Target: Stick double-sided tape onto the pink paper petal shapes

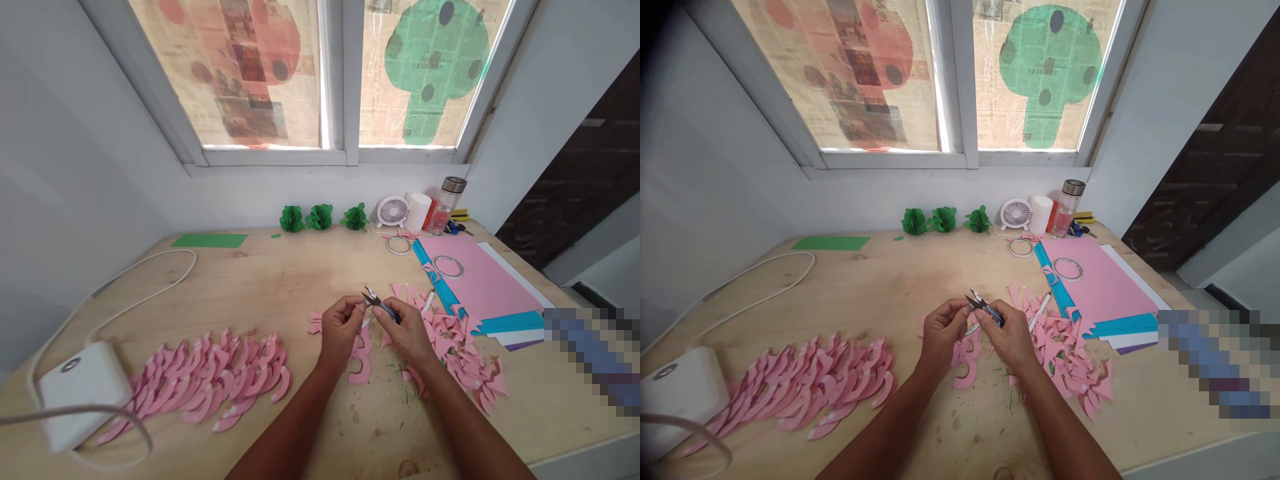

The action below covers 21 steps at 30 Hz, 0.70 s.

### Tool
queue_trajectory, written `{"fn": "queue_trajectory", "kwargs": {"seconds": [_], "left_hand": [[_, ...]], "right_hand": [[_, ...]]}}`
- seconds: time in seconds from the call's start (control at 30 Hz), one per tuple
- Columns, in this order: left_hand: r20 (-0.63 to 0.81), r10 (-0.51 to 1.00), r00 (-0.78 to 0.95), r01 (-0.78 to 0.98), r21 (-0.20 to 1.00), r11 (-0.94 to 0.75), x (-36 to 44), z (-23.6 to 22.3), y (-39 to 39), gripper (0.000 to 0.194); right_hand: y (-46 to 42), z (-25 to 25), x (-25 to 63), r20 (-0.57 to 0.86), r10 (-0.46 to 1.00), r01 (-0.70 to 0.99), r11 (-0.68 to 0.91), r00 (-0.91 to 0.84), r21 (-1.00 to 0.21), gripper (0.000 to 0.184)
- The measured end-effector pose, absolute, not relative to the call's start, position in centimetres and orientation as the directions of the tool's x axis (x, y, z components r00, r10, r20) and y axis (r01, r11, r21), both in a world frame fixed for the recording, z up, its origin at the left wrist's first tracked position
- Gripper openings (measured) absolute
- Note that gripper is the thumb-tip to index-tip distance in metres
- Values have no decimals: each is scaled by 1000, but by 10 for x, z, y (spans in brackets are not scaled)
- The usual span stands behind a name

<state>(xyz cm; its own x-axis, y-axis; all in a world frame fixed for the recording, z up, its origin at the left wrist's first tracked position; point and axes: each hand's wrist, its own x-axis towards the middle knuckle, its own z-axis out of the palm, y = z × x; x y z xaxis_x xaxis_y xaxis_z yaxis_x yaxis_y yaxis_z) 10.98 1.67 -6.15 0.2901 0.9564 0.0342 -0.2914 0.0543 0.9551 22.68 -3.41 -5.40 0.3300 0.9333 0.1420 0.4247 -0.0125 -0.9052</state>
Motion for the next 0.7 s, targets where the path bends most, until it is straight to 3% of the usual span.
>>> {"fn": "queue_trajectory", "kwargs": {"seconds": [0.7], "left_hand": [[38,943,332,-286,956,62,110,-63,16,19]], "right_hand": [[-34,-57,226,148,949,448,8,278,-894,33]]}}
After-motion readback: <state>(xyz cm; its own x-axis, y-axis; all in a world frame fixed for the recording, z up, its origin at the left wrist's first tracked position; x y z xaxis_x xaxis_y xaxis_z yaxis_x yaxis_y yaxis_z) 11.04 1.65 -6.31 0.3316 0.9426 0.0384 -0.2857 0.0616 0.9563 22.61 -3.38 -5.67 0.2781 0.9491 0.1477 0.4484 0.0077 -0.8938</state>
